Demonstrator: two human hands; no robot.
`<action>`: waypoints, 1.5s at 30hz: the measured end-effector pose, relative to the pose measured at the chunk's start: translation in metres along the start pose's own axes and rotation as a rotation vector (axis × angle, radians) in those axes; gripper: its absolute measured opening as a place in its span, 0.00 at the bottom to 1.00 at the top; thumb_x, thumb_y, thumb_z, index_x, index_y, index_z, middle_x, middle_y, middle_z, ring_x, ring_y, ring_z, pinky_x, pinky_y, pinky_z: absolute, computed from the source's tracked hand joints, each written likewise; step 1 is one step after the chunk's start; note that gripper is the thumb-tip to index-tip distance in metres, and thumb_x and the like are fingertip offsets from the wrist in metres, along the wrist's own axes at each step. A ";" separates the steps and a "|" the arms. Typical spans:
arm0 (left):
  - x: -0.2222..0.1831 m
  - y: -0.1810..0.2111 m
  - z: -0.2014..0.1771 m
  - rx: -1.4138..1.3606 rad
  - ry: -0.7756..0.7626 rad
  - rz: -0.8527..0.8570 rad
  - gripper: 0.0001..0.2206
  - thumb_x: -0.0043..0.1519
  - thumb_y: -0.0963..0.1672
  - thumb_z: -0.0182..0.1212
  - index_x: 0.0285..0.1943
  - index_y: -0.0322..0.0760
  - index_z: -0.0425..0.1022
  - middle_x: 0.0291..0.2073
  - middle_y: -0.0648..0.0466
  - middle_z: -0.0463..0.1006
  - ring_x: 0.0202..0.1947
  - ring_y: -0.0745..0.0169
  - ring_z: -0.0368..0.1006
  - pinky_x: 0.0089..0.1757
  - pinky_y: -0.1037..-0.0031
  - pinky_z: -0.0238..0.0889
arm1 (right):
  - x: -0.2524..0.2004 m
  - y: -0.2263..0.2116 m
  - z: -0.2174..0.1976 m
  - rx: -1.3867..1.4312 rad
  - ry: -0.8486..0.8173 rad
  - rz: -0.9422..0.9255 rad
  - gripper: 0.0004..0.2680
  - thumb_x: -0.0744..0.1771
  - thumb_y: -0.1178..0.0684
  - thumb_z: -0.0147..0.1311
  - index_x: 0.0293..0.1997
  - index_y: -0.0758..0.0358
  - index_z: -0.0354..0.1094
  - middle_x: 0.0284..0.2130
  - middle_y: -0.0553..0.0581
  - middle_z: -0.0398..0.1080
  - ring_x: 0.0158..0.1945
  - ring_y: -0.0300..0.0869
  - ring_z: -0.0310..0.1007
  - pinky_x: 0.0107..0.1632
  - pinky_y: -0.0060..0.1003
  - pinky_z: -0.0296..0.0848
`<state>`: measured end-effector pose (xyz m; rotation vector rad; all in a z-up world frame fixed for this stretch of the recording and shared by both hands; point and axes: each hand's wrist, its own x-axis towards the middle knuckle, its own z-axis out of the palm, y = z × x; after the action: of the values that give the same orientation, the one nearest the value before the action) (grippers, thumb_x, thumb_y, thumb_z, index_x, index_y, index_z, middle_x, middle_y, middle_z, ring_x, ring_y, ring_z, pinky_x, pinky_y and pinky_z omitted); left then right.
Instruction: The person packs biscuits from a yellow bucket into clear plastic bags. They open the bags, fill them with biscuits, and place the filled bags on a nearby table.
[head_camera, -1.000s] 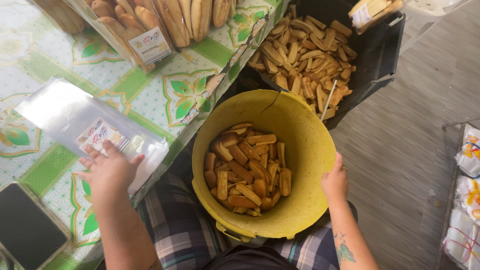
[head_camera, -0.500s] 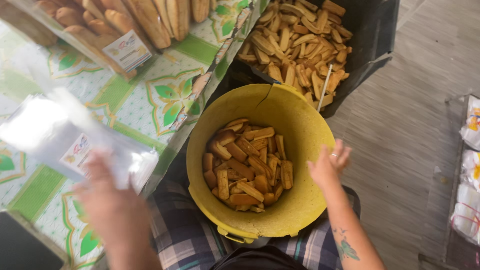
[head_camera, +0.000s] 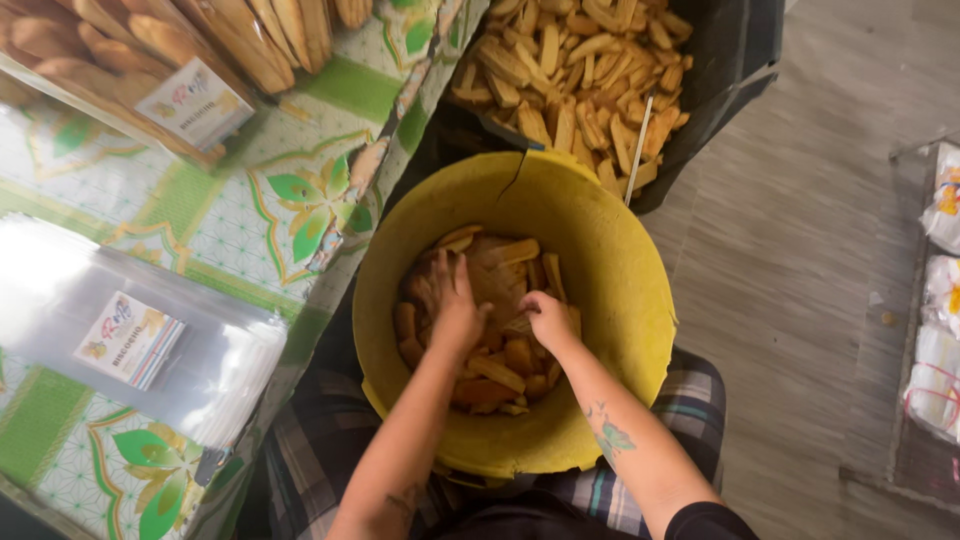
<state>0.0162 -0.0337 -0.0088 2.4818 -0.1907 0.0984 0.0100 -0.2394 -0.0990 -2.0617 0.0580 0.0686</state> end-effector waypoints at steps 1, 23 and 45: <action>0.003 -0.018 0.004 -0.022 -0.038 0.019 0.44 0.54 0.44 0.74 0.79 0.35 0.49 0.71 0.32 0.57 0.71 0.29 0.51 0.64 0.45 0.47 | 0.000 0.009 0.003 -0.011 -0.051 0.035 0.07 0.62 0.64 0.51 0.37 0.61 0.74 0.33 0.57 0.78 0.40 0.45 0.79 0.44 0.38 0.74; -0.018 -0.067 0.083 -0.229 -0.303 -0.251 0.08 0.53 0.43 0.66 0.35 0.31 0.79 0.30 0.39 0.81 0.32 0.42 0.77 0.37 0.58 0.69 | -0.027 -0.022 0.041 0.199 -0.337 0.113 0.21 0.71 0.51 0.54 0.71 0.65 0.53 0.67 0.66 0.60 0.70 0.52 0.58 0.68 0.44 0.59; 0.003 -0.011 -0.003 -1.256 -0.416 -0.156 0.21 0.61 0.41 0.69 0.64 0.42 0.71 0.45 0.60 0.64 0.48 0.69 0.63 0.54 0.75 0.63 | -0.026 -0.062 -0.002 0.581 -0.312 -0.147 0.19 0.72 0.45 0.47 0.69 0.65 0.60 0.62 0.59 0.67 0.67 0.44 0.65 0.68 0.37 0.63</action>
<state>0.0205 -0.0237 -0.0128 1.2241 -0.1551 -0.4693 -0.0115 -0.2114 -0.0413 -1.4508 -0.2408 0.2509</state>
